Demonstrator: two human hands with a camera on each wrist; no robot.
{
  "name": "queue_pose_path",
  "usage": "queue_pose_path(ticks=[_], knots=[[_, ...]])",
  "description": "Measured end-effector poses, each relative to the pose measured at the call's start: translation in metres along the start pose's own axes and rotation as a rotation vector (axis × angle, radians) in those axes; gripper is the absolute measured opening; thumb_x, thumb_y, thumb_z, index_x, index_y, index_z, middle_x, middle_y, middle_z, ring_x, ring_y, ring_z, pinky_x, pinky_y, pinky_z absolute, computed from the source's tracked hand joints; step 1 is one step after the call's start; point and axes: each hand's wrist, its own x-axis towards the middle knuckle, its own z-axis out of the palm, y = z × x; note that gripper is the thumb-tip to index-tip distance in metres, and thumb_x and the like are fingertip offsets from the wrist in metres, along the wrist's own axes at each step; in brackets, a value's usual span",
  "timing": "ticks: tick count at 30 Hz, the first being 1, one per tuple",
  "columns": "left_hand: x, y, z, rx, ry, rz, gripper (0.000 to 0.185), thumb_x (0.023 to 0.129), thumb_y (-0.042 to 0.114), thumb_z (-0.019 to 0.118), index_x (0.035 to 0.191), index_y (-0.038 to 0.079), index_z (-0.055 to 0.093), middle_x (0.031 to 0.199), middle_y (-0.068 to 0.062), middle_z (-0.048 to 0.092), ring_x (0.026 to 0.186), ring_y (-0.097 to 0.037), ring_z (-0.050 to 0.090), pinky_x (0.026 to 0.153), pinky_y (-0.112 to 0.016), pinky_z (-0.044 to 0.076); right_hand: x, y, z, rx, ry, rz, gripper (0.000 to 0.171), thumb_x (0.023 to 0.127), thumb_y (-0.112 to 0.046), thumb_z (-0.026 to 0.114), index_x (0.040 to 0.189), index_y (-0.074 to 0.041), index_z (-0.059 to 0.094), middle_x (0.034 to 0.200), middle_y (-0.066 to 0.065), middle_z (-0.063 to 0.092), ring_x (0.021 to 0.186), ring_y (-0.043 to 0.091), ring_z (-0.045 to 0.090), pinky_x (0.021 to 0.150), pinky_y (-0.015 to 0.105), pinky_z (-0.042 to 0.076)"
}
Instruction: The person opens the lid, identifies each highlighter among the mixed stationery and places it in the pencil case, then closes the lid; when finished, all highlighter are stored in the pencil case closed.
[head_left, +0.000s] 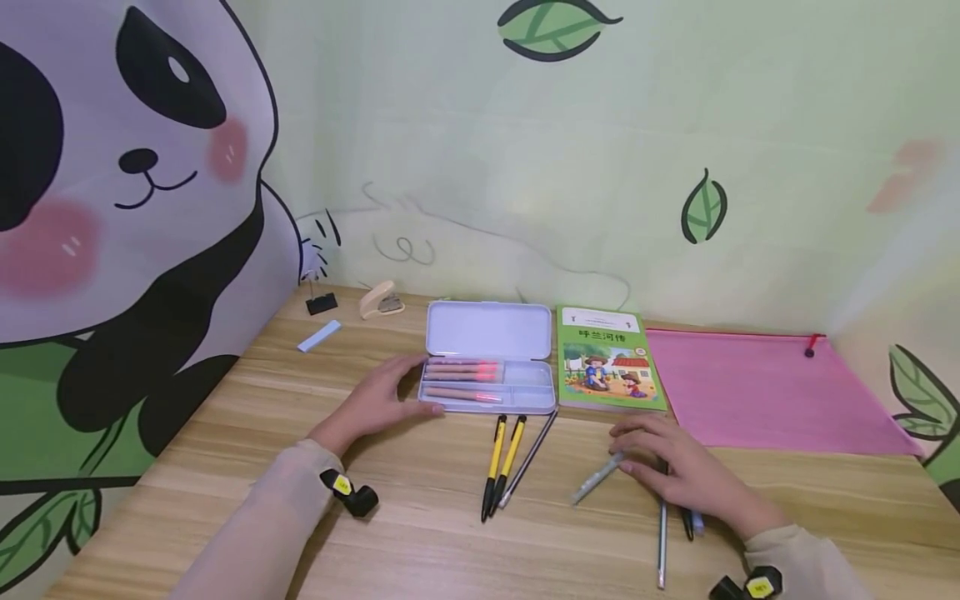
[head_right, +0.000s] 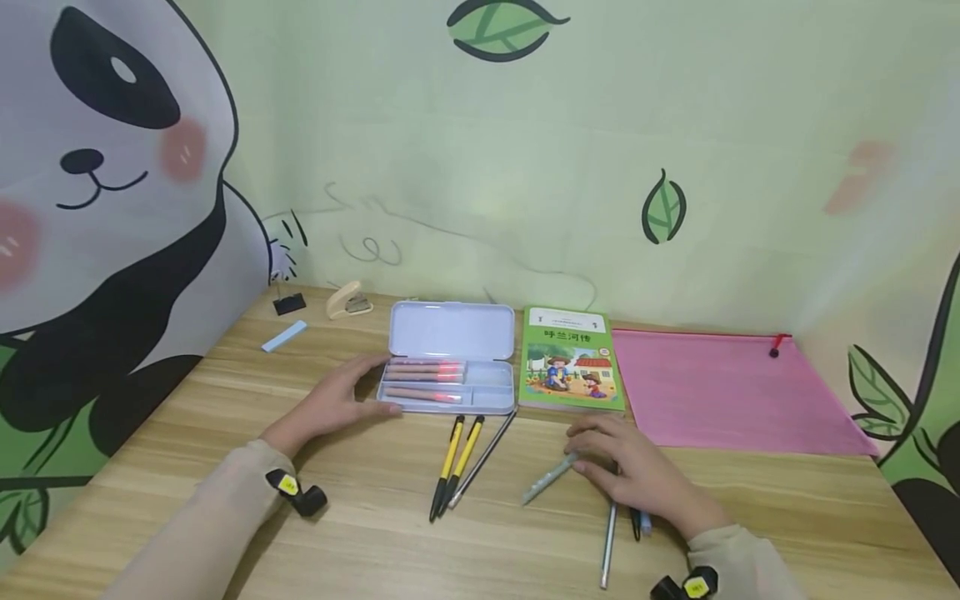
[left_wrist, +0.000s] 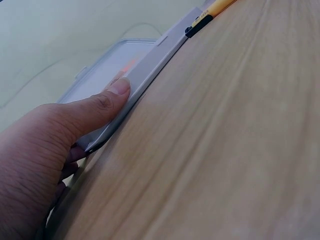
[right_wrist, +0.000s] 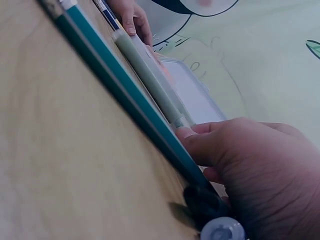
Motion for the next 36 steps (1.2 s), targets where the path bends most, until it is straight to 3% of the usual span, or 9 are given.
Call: queue_pose_path(ticks=[4,10,19,24,30,36], knots=[[0.000,-0.001,0.000,0.000,0.000,-0.006,0.102,0.074,0.067,0.078,0.153,0.014,0.043,0.155,-0.012,0.043,0.143,-0.034,0.037,0.117,-0.055,0.029,0.000,0.001,0.001,0.032,0.007,0.027,0.024,0.092,-0.015,0.074,0.110,-0.031,0.069,0.123,-0.009,0.063,0.120,0.019,0.056,0.101,0.042,0.047],[0.001,-0.002,0.001,-0.004,-0.007,-0.019,0.100,0.074,0.069,0.077,0.153,0.018,0.043,0.155,-0.008,0.043,0.144,-0.031,0.036,0.118,-0.053,0.029,-0.001,0.003,0.001,0.082,0.055,0.069,0.023,0.093,-0.014,0.074,0.110,-0.029,0.068,0.109,-0.017,0.065,0.101,0.007,0.059,0.087,0.028,0.052],[0.001,-0.003,0.001,-0.003,-0.008,-0.014,0.100,0.075,0.069,0.076,0.153,0.016,0.043,0.156,-0.010,0.042,0.145,-0.032,0.035,0.118,-0.054,0.028,-0.002,-0.001,0.000,0.205,0.164,0.217,0.021,0.090,-0.010,0.076,0.107,-0.022,0.071,0.089,-0.011,0.070,0.070,0.007,0.057,0.059,0.024,0.050],[0.001,-0.005,0.002,0.005,-0.010,-0.017,0.102,0.074,0.072,0.075,0.153,0.017,0.042,0.156,-0.009,0.042,0.145,-0.032,0.035,0.118,-0.054,0.028,-0.003,-0.004,-0.002,0.294,0.207,0.296,0.016,0.092,-0.010,0.074,0.107,-0.016,0.072,0.094,-0.004,0.074,0.077,0.009,0.065,0.066,0.024,0.055],[0.001,-0.003,0.002,-0.002,-0.009,-0.014,0.102,0.074,0.073,0.074,0.153,0.018,0.042,0.156,-0.008,0.042,0.145,-0.031,0.036,0.118,-0.055,0.029,0.000,-0.010,-0.009,0.319,0.218,0.453,0.012,0.095,-0.024,0.073,0.105,-0.019,0.077,0.103,-0.008,0.075,0.095,0.010,0.064,0.083,0.027,0.052],[0.001,-0.005,0.002,-0.008,-0.003,-0.013,0.102,0.073,0.074,0.074,0.153,0.019,0.043,0.155,-0.007,0.043,0.144,-0.030,0.037,0.118,-0.054,0.029,0.010,-0.021,-0.014,0.322,0.208,0.536,0.018,0.093,-0.035,0.073,0.105,-0.022,0.079,0.103,-0.009,0.075,0.094,0.014,0.060,0.077,0.027,0.048]])
